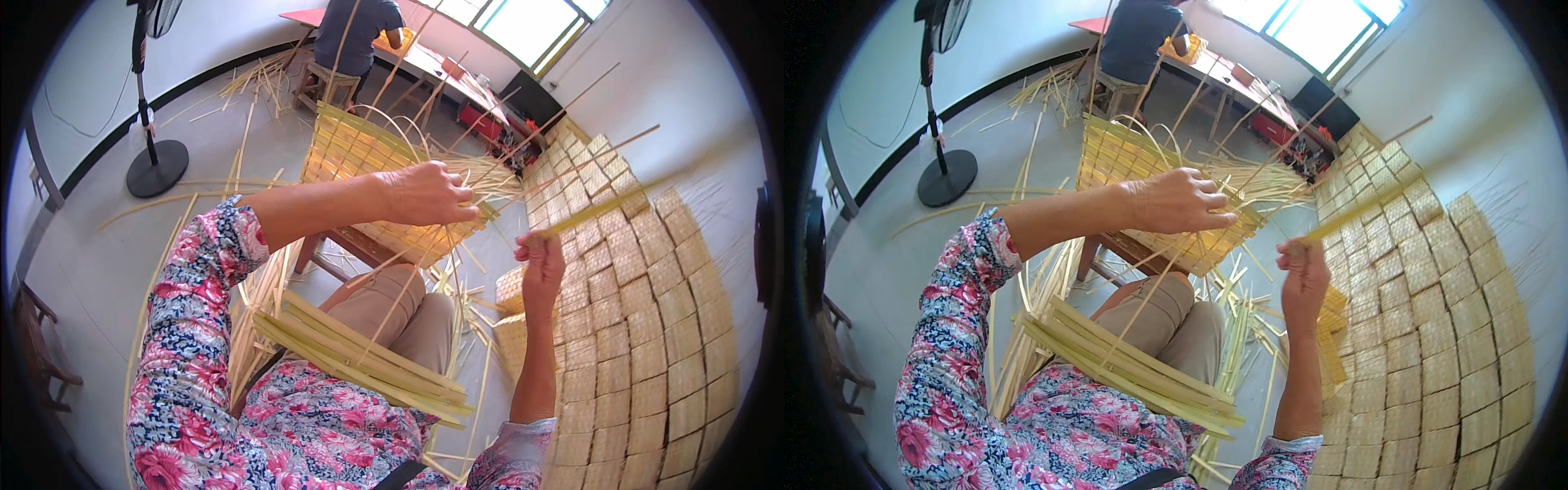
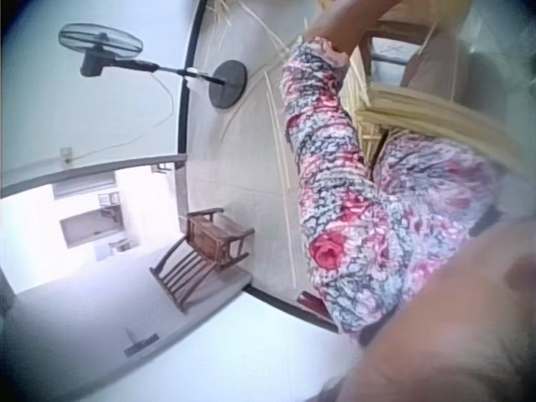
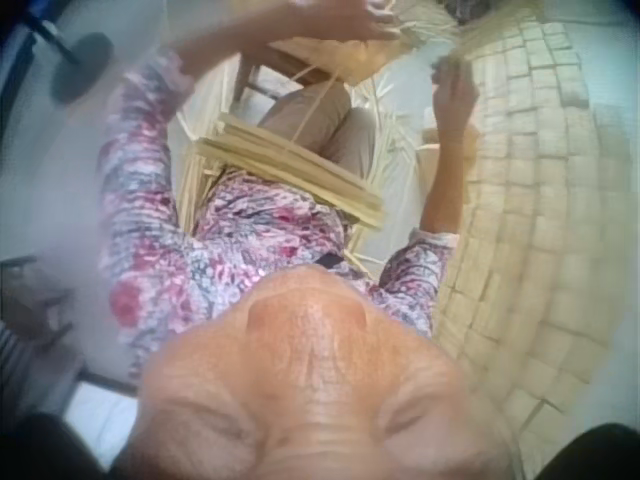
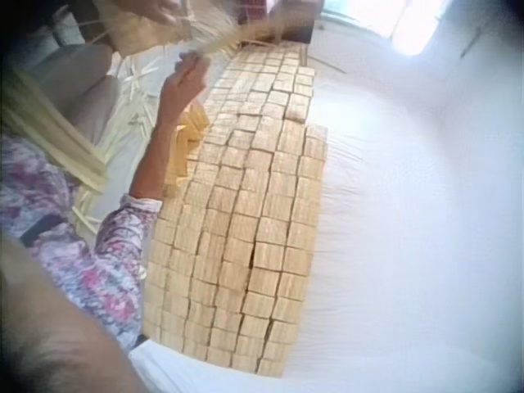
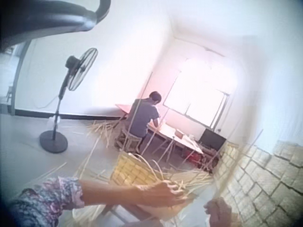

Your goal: The person weaves a rectangular basket using thin bamboo strips. They interlace the strips by hand, periodically adjusting the basket's position and pulling the strips tight to maintain the structure.

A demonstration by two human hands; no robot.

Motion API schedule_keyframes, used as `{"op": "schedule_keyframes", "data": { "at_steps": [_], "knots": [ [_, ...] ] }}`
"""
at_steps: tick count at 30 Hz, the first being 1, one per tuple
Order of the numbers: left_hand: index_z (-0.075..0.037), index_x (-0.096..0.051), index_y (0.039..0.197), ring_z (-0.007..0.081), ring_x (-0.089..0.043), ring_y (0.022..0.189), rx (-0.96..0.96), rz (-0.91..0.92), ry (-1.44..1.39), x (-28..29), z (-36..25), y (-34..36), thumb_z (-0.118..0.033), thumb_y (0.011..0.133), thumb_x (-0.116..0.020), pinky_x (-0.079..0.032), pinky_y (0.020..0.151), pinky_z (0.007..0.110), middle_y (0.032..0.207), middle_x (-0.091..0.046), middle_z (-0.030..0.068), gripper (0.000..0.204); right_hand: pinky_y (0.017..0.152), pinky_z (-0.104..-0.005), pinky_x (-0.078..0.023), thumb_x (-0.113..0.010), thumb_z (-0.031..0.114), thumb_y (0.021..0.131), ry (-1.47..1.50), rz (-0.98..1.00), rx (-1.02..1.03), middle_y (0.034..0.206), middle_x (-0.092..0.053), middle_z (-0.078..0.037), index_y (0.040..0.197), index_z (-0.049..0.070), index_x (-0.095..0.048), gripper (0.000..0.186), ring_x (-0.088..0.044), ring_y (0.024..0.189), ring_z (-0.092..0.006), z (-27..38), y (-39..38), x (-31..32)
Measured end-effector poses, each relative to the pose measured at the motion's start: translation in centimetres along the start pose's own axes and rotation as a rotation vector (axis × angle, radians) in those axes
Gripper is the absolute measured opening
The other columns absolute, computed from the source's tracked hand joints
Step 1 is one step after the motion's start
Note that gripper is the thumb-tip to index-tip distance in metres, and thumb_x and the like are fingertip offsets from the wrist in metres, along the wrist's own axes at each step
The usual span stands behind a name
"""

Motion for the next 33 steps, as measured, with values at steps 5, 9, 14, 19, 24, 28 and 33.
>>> {"op": "schedule_keyframes", "data": {
  "at_steps": [5, 9, 14, 19, 24, 28, 33],
  "knots": [
    [-0.013, -0.056, 0.113, 0.0189, -0.066, 0.086, -0.011, -0.024, -0.024, -0.1, -0.3, -0.7, -0.021, 0.086, -0.057, -0.054, 0.068, 0.033, 0.090, -0.061, 0.0025, 0.029, 0.060, -0.0478, -0.048, -0.048, 0.013, 0.096, -0.607, 0.313, 0.160, 0.080, -0.065, -0.019, 0.092, 0.005, -0.051, 0.010, -0.063, 0.071, -0.0393, -0.9, 4.2, -3.2],
    [-0.015, -0.056, 0.115, 0.0207, -0.066, 0.087, -0.017, -0.026, -0.143, 0.1, -0.1, -1.2, -0.021, 0.087, -0.057, -0.054, 0.069, 0.034, 0.091, -0.060, 0.0041, 0.029, 0.063, -0.0543, -0.047, -0.050, 0.017, 0.095, -0.909, 0.402, 0.122, 0.079, -0.066, -0.019, 0.091, 0.008, -0.053, 0.010, -0.064, 0.074, -0.0419, -2.5, 6.3, -3.8],
    [-0.017, -0.053, 0.129, 0.0245, -0.060, 0.105, 0.192, -0.380, -0.147, 3.2, 2.3, -0.8, -0.026, 0.087, -0.064, -0.048, 0.091, 0.040, 0.117, -0.061, 0.0084, 0.045, 0.063, -0.0539, -0.048, -0.051, 0.017, 0.094, -0.955, 0.364, 0.160, 0.073, -0.066, -0.019, 0.094, 0.008, -0.056, 0.011, -0.065, 0.072, -0.0416, -3.3, 6.9, -4.7],
    [-0.005, -0.061, 0.109, 0.0205, -0.061, 0.090, 0.850, -1.471, 0.273, 9.7, 11.9, -2.2, -0.015, 0.085, -0.068, -0.049, 0.078, 0.033, 0.099, -0.064, 0.0087, 0.028, 0.064, -0.0533, -0.049, -0.053, 0.016, 0.093, -0.926, 0.303, 0.026, 0.074, -0.066, -0.021, 0.095, 0.005, -0.057, 0.012, -0.065, 0.073, -0.0418, -3.1, 6.8, -4.7],
    [-0.006, -0.062, 0.104, 0.0307, -0.063, 0.090, 0.761, -0.851, -0.135, 6.2, 8.6, -7.3, -0.012, 0.080, -0.068, -0.049, 0.078, 0.042, 0.095, -0.064, 0.0113, 0.025, 0.067, -0.0535, -0.049, -0.055, 0.017, 0.092, -0.919, 0.310, 0.061, 0.075, -0.067, -0.019, 0.096, 0.011, -0.060, 0.009, -0.065, 0.076, -0.0422, -3.8, 7.5, -4.7],
    [-0.003, -0.064, 0.111, 0.0308, -0.067, 0.083, 0.756, -0.446, -0.357, -2.1, 4.2, -6.5, -0.009, 0.081, -0.065, -0.053, 0.073, 0.039, 0.097, -0.067, 0.0179, 0.031, 0.067, -0.0538, -0.049, -0.053, 0.018, 0.093, -0.855, 0.302, 0.062, 0.078, -0.067, -0.018, 0.095, 0.010, -0.059, 0.010, -0.065, 0.078, -0.0419, -4.2, 7.7, -4.4],
    [0.000, -0.059, 0.127, 0.0275, -0.068, 0.082, 1.061, -0.477, -0.605, -7.6, 4.8, -4.5, -0.009, 0.081, -0.068, -0.054, 0.072, 0.036, 0.099, -0.067, 0.0228, 0.048, 0.064, -0.0532, -0.047, -0.053, 0.023, 0.096, -0.831, 0.315, 0.050, 0.076, -0.066, -0.018, 0.093, 0.010, -0.060, 0.015, -0.064, 0.076, -0.0433, -4.7, 8.1, -4.5]
  ]
}}
Point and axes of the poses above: each hand's wrist, its own y-axis towards the middle knuckle, its own x-axis out of the back of the hand, z = x × y, the point moved 2 cm from there along y, towards the middle knuckle
